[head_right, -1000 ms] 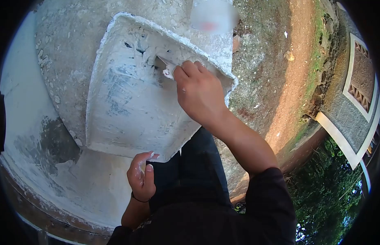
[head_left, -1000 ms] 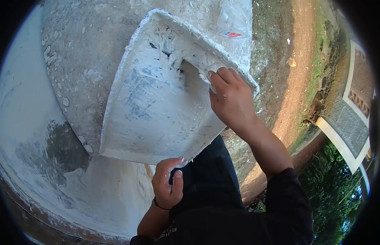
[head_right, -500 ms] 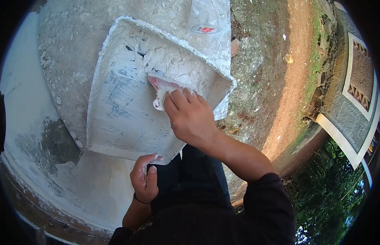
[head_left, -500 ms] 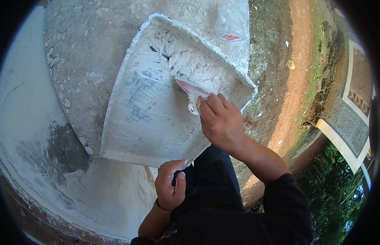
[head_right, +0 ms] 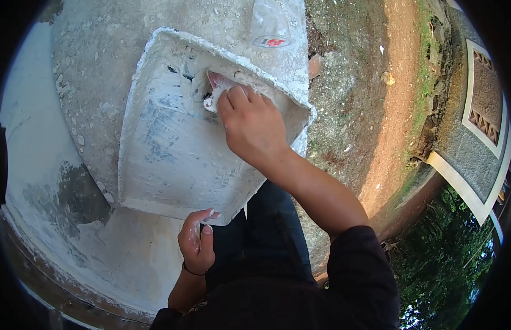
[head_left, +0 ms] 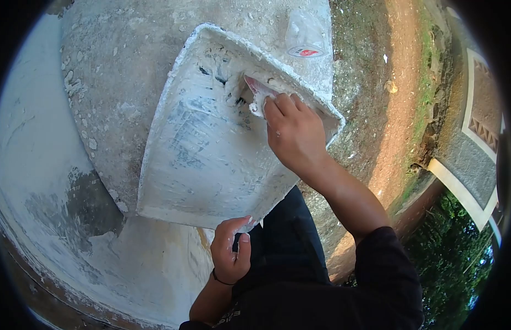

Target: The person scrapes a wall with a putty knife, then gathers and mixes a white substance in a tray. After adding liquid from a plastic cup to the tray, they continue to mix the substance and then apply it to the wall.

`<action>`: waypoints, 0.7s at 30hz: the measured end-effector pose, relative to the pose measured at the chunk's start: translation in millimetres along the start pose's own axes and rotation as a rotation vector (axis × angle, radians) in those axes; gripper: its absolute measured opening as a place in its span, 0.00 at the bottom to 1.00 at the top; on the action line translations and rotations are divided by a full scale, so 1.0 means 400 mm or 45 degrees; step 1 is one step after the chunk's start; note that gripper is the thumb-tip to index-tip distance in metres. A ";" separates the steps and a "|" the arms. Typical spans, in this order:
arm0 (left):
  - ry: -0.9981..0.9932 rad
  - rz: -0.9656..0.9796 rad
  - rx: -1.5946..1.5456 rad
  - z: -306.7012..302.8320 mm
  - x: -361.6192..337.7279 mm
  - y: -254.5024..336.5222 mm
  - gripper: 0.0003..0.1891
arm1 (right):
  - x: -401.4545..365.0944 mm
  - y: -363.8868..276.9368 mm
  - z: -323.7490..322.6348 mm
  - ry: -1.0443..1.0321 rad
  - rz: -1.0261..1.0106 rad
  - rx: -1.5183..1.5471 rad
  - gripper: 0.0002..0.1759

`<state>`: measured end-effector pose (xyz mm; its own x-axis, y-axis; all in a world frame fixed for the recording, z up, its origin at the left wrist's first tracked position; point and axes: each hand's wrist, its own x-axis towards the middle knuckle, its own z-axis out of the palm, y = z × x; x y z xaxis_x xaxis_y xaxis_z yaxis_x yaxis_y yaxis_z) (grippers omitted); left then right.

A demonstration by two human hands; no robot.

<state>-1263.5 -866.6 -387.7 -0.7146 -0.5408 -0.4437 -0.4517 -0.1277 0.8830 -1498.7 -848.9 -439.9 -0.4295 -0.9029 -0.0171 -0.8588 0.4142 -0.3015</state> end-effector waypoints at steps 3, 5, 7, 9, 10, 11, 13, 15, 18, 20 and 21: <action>-0.003 0.012 0.006 0.001 0.001 0.004 0.13 | -0.028 -0.031 0.030 -0.026 -0.126 -0.076 0.10; 0.003 0.013 0.001 0.002 0.000 0.004 0.13 | -0.048 -0.047 0.018 -0.106 -0.105 0.010 0.12; 0.012 0.015 -0.004 0.001 0.000 0.001 0.13 | -0.059 -0.041 -0.002 -0.058 -0.075 0.071 0.14; 0.006 0.003 -0.008 0.002 -0.001 -0.005 0.13 | -0.057 -0.044 -0.033 -0.102 -0.002 0.113 0.14; 0.005 0.003 -0.008 0.003 -0.001 -0.007 0.13 | -0.054 -0.043 -0.029 -0.103 -0.001 0.112 0.14; 0.006 -0.014 -0.007 0.006 -0.001 -0.009 0.12 | -0.049 -0.040 -0.020 -0.126 -0.035 0.148 0.13; 0.000 -0.028 -0.004 0.007 0.000 -0.007 0.12 | -0.035 -0.024 -0.010 -0.146 -0.062 0.183 0.13; -0.009 0.006 -0.003 0.005 0.001 0.000 0.12 | -0.012 0.002 -0.007 -0.138 0.017 0.148 0.11; -0.020 -0.001 -0.005 0.002 0.004 0.001 0.12 | 0.007 0.023 -0.036 -0.068 0.062 0.129 0.09; -0.017 0.004 0.003 0.000 0.005 -0.002 0.12 | 0.012 0.030 -0.056 0.007 0.107 0.090 0.08; -0.010 0.004 0.014 -0.001 0.004 -0.003 0.12 | 0.013 0.030 -0.054 0.006 0.103 0.087 0.08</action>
<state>-1264.0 -867.6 -389.5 -0.7202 -0.5346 -0.4422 -0.4552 -0.1169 0.8827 -1517.5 -846.1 -423.0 -0.4984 -0.8661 -0.0394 -0.8001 0.4770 -0.3638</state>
